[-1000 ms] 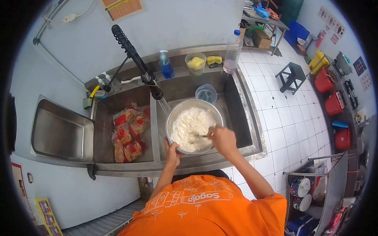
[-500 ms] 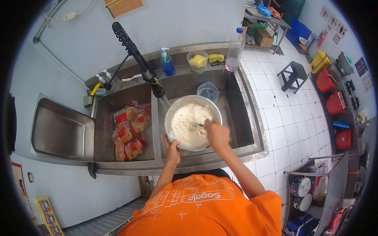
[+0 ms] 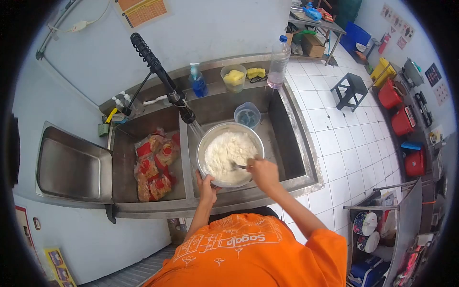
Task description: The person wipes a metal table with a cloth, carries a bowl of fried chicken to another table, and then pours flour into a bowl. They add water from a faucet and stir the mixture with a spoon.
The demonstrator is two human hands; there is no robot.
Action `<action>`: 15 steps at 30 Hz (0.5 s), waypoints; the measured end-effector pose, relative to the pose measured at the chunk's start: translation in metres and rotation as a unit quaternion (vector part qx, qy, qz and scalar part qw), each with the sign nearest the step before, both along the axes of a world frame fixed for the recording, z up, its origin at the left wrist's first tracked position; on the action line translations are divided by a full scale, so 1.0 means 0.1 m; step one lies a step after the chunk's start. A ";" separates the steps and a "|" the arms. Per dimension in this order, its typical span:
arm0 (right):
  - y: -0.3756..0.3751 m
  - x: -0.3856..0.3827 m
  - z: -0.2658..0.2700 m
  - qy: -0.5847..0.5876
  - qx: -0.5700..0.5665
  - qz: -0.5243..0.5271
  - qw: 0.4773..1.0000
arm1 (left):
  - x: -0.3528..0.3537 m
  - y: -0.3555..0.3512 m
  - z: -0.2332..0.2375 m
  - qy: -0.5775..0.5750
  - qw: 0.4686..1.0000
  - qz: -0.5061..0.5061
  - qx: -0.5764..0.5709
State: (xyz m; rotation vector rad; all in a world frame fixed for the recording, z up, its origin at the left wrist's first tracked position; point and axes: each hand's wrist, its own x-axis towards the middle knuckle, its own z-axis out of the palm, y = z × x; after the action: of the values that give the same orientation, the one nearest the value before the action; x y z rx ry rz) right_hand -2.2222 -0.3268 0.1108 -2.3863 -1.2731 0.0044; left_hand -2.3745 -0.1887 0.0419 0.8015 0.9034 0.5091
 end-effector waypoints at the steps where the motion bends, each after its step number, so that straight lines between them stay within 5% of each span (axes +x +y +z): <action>1: -0.10 0.11 0.06 0.024 -0.010 -0.014 1.000 | -0.01 -0.01 0.00 -0.009 0.999 0.026 -0.018; 5: 0.16 0.13 0.04 0.003 0.018 -0.098 0.995 | 0.04 -0.08 -0.01 0.017 1.000 0.010 -0.010; 10: 0.02 0.06 0.00 0.117 -0.011 -0.010 0.993 | 0.02 -0.01 -0.07 -0.013 1.000 -0.019 -0.018; 15: 0.27 0.13 0.05 0.041 0.020 -0.056 0.997 | 0.06 -0.02 -0.05 0.007 1.000 -0.009 0.006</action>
State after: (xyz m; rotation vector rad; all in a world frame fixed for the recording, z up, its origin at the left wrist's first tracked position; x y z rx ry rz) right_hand -2.2088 -0.3000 0.1160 -2.3948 -1.0905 0.0418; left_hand -2.3686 -0.1908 0.0367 0.8256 0.9066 0.4941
